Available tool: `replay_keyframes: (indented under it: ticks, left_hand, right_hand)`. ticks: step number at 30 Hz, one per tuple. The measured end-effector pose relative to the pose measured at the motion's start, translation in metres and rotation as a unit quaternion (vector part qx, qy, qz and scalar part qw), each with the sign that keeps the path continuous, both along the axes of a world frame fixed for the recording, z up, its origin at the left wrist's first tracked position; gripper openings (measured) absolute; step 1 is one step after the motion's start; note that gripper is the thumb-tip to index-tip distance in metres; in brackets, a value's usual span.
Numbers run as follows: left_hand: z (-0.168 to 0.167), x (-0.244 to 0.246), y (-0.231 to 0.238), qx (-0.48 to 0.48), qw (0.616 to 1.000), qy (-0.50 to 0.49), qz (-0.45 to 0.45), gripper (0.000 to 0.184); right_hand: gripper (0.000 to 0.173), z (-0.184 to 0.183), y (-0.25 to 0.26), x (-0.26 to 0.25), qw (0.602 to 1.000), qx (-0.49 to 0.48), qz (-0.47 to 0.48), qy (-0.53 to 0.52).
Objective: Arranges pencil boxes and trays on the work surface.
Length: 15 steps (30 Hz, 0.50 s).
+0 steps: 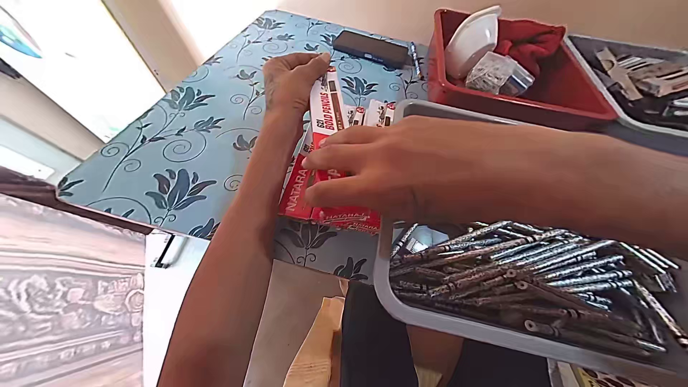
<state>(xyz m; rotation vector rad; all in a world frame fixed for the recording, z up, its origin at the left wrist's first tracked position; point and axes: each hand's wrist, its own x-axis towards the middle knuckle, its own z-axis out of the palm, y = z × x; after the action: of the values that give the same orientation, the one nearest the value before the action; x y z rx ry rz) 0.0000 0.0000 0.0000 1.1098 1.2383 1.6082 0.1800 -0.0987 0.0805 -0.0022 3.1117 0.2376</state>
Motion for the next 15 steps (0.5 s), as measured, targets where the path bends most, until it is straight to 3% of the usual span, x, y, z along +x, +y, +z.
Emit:
replay_keyframes:
  ticks: [7, 15]
  left_hand:
    - [-0.006, 0.0, 0.007, 0.008, 0.996, 0.074, -0.052, 0.017]
    - [-0.012, -0.006, 0.013, 0.012, 0.991, 0.119, -0.057, 0.016]
  right_hand:
    - [0.041, 0.009, -0.001, -0.01, 0.996, 0.015, 0.0, -0.086]
    - [0.03, 0.001, 0.016, -0.032, 0.993, 0.035, 0.048, -0.098]
